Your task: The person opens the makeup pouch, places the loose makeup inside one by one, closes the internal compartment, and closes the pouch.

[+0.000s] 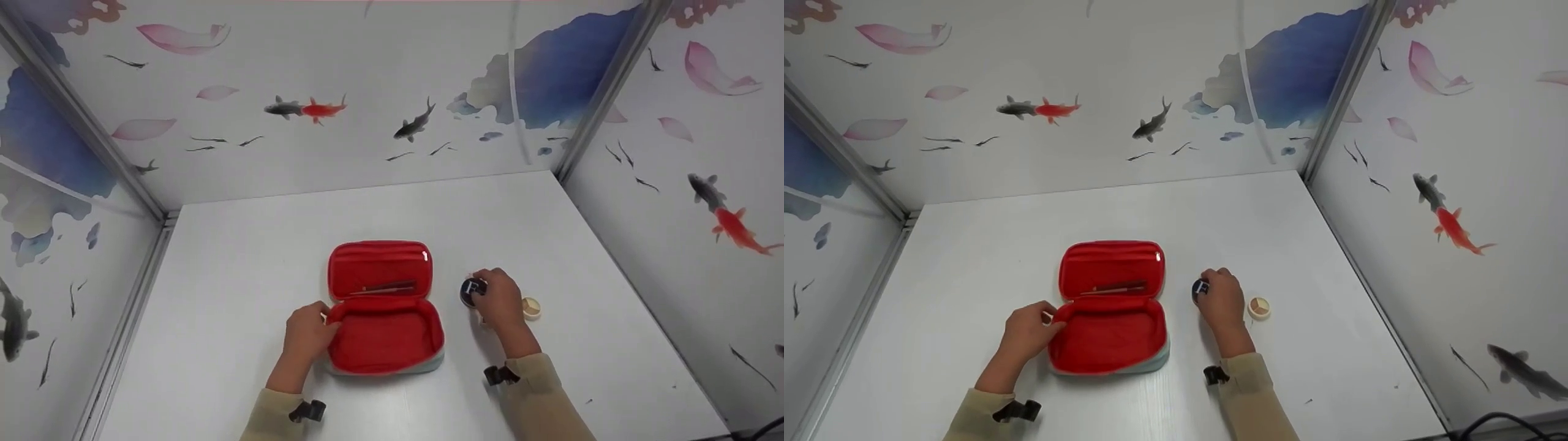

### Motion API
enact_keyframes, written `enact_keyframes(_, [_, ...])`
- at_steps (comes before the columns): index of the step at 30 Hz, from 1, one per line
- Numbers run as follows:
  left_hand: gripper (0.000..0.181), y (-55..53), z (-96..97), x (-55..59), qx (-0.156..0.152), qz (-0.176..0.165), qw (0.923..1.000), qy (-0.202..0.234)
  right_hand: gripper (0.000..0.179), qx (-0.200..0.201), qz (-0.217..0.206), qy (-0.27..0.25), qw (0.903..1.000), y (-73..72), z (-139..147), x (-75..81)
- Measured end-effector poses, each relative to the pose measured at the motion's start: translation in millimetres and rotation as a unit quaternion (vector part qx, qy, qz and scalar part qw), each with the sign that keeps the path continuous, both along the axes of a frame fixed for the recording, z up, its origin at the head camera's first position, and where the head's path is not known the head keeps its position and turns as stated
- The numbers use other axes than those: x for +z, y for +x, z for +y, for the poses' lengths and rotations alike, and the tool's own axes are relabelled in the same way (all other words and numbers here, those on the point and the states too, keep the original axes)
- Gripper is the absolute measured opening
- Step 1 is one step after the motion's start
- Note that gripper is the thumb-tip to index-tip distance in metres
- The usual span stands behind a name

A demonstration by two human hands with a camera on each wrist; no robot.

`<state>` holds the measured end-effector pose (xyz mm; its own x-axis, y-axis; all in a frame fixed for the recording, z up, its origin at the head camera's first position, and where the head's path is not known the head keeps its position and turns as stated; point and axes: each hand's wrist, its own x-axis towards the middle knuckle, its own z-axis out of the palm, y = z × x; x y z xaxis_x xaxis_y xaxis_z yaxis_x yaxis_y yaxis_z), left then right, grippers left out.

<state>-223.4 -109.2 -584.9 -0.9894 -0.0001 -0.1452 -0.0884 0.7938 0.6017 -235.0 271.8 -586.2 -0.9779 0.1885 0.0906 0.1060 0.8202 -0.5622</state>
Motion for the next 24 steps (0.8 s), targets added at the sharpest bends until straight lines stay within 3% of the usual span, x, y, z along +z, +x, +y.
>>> enact_keyframes(6, [0.037, -0.8, -1.3, -3.0, 0.036, -0.025, 0.9986, 0.031, 0.044, 0.021, -0.037, 0.037, 0.9984, -9.4, -3, 1.1])
enact_keyframes(13, [0.029, 3.1, -5.3, -10.8, 0.042, -0.030, 0.9974, 0.051, 0.046, 0.022, -0.061, 0.082, 0.9945, -18.2, -8, 1.1])
enact_keyframes(24, [0.023, 4.8, -3.6, -15.9, 0.057, -0.048, 0.9935, 0.086, 0.034, 0.040, -0.075, 0.088, 0.9925, -24.9, -7, -4.3])
